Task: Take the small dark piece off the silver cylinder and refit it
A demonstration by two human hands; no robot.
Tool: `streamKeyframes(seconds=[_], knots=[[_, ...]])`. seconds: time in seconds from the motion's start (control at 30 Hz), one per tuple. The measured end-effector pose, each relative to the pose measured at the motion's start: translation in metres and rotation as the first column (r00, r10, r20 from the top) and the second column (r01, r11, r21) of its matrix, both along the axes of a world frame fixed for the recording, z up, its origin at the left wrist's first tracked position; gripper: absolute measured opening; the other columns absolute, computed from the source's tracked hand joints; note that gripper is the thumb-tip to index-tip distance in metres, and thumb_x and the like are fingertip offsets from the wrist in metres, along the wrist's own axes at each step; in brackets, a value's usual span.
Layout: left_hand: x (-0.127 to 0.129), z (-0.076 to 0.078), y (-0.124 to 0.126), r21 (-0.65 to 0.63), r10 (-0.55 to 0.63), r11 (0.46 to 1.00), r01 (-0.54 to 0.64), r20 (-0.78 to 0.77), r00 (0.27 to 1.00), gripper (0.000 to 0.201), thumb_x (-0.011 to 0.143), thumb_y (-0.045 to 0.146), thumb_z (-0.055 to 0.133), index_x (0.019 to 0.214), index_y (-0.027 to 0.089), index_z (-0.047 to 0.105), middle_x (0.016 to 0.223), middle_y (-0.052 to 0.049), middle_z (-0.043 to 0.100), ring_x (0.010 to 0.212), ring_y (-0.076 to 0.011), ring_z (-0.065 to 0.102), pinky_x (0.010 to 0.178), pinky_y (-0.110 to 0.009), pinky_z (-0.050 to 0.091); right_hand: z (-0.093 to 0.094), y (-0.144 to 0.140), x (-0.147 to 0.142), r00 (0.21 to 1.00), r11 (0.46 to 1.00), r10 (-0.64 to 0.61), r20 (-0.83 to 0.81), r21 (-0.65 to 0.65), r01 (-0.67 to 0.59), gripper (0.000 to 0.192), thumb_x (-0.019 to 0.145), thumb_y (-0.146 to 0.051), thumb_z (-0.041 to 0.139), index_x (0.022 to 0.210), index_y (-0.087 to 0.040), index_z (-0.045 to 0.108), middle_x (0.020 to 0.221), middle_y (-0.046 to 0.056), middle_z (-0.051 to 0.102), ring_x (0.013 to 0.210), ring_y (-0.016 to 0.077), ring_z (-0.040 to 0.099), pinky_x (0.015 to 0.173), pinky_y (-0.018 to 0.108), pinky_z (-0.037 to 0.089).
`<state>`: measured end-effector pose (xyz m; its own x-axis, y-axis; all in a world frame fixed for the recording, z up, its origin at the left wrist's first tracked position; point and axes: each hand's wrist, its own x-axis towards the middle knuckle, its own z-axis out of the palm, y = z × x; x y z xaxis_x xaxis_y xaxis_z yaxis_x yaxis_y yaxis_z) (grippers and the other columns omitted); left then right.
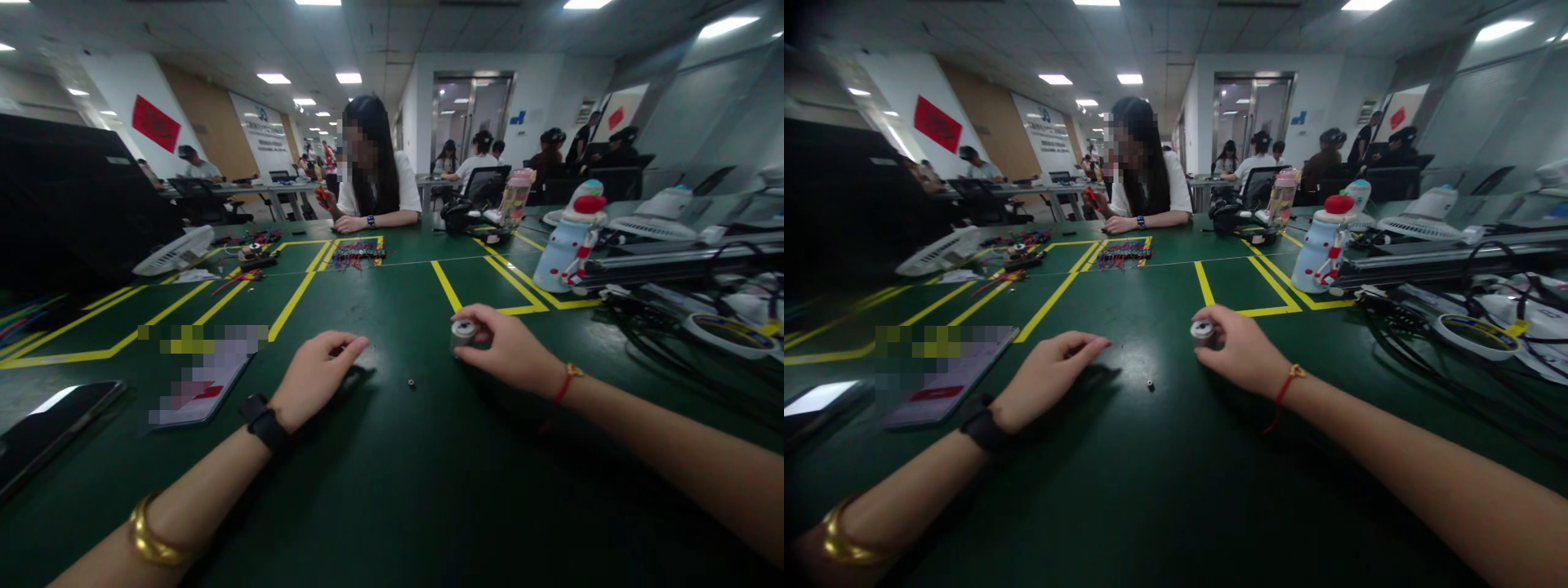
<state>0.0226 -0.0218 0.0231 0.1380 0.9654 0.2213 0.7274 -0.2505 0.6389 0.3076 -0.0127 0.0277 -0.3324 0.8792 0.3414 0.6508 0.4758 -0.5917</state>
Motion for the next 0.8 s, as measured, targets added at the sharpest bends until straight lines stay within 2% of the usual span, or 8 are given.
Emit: streamKeyframes(seconds=[0.07,0.17,0.3,0.43,0.57,0.67,0.73,0.8], knots=[[-0.018,-0.003,0.01,-0.027,0.114,0.993,-0.114,0.016,0.993,0.046,0.081,0.056,0.043,0.095,0.02,0.068,0.077,-0.004,0.066,0.07,-0.0192,0.058,0.061,-0.028,0.041,0.013,0.02,0.034,0.968,0.982,-0.186,0.166,0.0,0.188,0.037,0.065,-0.03,0.063,0.099,-0.017,0.057,0.088,0.005,0.061,0.071,0.0131,0.056,0.062,0.027,0.046],[-0.034,-0.011,0.022,-0.055,0.229,0.973,-0.225,0.098,0.968,0.049,0.079,0.057,0.042,0.093,0.018,0.069,0.072,-0.004,0.064,0.062,-0.0166,0.056,0.053,-0.026,0.038,0.029,0.046,0.093,0.796,0.885,-0.433,0.422,0.034,0.463,0.034,0.059,-0.034,0.068,0.085,-0.016,0.056,0.082,0.007,0.06,0.069,0.0155,0.054,0.062,0.029,0.042],[-0.036,-0.017,0.027,-0.051,0.261,0.965,-0.256,0.15,0.954,0.046,0.077,0.056,0.044,0.088,0.019,0.069,0.074,-0.003,0.065,0.061,-0.0157,0.056,0.053,-0.025,0.038,0.031,0.063,0.157,0.659,0.772,-0.533,0.53,-0.014,0.635,0.026,0.054,-0.03,0.07,0.068,-0.018,0.052,0.067,0.008,0.056,0.062,0.0185,0.052,0.056,0.033,0.041],[-0.032,-0.016,0.026,-0.052,0.247,0.969,-0.242,0.131,0.96,0.044,0.078,0.055,0.045,0.086,0.019,0.069,0.075,-0.002,0.065,0.065,-0.0165,0.056,0.057,-0.026,0.039,0.026,0.066,0.182,0.613,0.706,-0.565,0.552,-0.06,0.706,0.028,0.05,-0.027,0.073,0.062,-0.021,0.049,0.059,0.004,0.051,0.058,0.0204,0.053,0.053,0.036,0.043],[-0.032,-0.016,0.025,-0.057,0.253,0.967,-0.248,0.125,0.959,0.044,0.079,0.054,0.044,0.088,0.018,0.069,0.074,-0.003,0.064,0.064,-0.017,0.055,0.056,-0.026,0.038,0.035,0.059,0.156,0.631,0.753,-0.609,0.481,0.101,0.65,0.04,0.046,-0.041,0.076,0.068,-0.018,0.052,0.069,0.008,0.055,0.066,0.0239,0.054,0.06,0.04,0.043],[-0.031,-0.016,0.025,-0.06,0.259,0.966,-0.253,0.124,0.958,0.045,0.079,0.054,0.044,0.088,0.018,0.069,0.074,-0.004,0.064,0.064,-0.0173,0.056,0.056,-0.026,0.038,0.035,0.039,0.096,0.765,0.853,-0.522,0.378,0.244,0.461,0.043,0.065,-0.052,0.063,0.088,-0.015,0.058,0.089,0.011,0.058,0.08,0.0199,0.055,0.071,0.036,0.044],[-0.031,-0.016,0.024,-0.059,0.26,0.965,-0.254,0.12,0.958,0.045,0.079,0.054,0.044,0.088,0.018,0.068,0.074,-0.004,0.064,0.064,-0.0175,0.056,0.055,-0.026,0.038,0.024,0.02,0.044,0.918,0.97,-0.236,0.318,0.127,0.205,0.036,0.079,-0.048,0.052,0.098,-0.018,0.06,0.094,0.007,0.059,0.078,0.0133,0.054,0.07,0.028,0.045],[-0.031,-0.017,0.024,-0.05,0.26,0.965,-0.256,0.104,0.96,0.045,0.079,0.055,0.043,0.088,0.018,0.068,0.074,-0.004,0.065,0.064,-0.0177,0.056,0.055,-0.026,0.038,0.008,0.001,-0.004,0.969,0.995,0.096,0.229,0.004,-0.099,0.035,0.08,-0.045,0.053,0.104,-0.02,0.062,0.097,0.005,0.059,0.076,0.0109,0.054,0.07,0.026,0.044]])
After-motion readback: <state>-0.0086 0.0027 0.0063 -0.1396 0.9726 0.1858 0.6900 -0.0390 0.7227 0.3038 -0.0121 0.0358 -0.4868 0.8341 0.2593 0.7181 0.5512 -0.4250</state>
